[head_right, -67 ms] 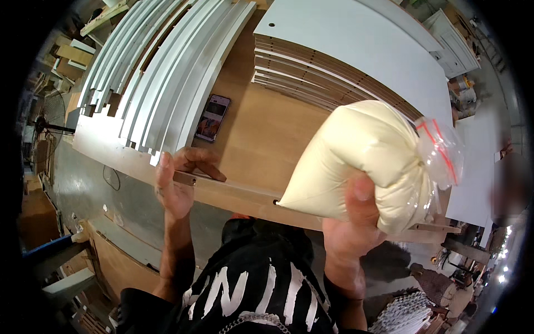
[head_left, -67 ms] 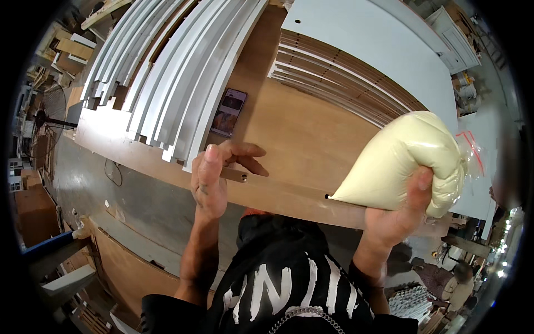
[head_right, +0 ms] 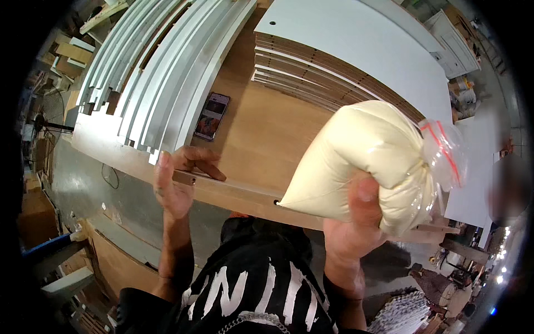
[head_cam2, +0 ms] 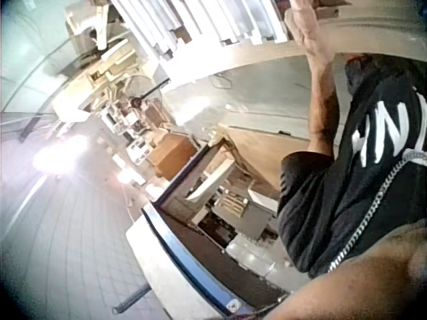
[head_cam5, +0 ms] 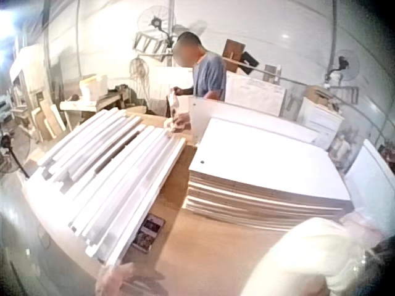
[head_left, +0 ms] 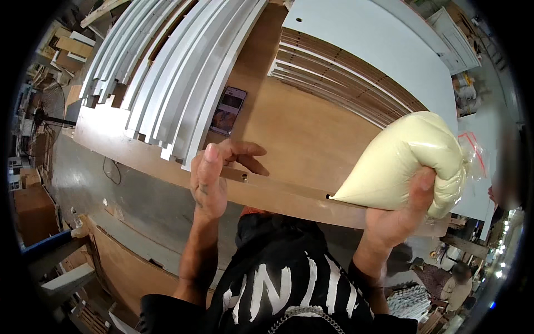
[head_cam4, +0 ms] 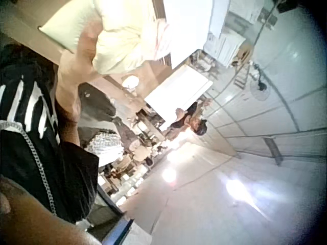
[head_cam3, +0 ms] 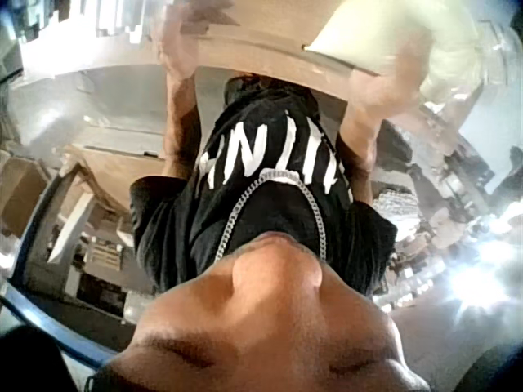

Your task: The person applies adhesive from a plastic bag onto the edges and holes of a wooden board, then picks up another wooden board and repeats the process.

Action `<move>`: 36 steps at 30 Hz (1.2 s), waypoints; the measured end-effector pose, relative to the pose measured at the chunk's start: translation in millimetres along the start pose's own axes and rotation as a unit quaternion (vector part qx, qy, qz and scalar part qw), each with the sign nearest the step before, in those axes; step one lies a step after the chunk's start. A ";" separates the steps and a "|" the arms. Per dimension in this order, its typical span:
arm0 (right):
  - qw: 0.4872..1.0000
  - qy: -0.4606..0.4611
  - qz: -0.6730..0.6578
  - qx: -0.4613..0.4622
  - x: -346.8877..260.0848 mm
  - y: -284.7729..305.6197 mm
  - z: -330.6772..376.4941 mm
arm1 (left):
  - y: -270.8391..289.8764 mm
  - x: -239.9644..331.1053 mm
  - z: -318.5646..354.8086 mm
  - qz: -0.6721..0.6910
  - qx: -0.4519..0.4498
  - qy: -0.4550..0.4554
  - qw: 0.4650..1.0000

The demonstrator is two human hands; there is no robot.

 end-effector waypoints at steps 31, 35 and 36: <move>0.997 0.024 0.063 0.046 5.9 9.3 19.2 | -0.7 7.0 3.5 0.000 -0.007 -0.028 1.000; 0.997 0.029 0.064 0.038 6.1 10.4 23.3 | -0.9 6.3 3.0 -0.014 0.004 -0.027 1.000; 0.996 0.034 0.068 0.037 4.2 9.7 23.4 | -1.3 7.3 3.1 -0.021 0.007 -0.027 0.999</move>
Point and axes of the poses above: each hand's wrist, its own z-axis away from the middle knuckle, its own y-axis out of the back of the hand, x = y × z, the point moved 3 cm from there along -z, towards the middle knuckle, and after that the axes turned 11 degrees about -y, right-handed, at the moved point
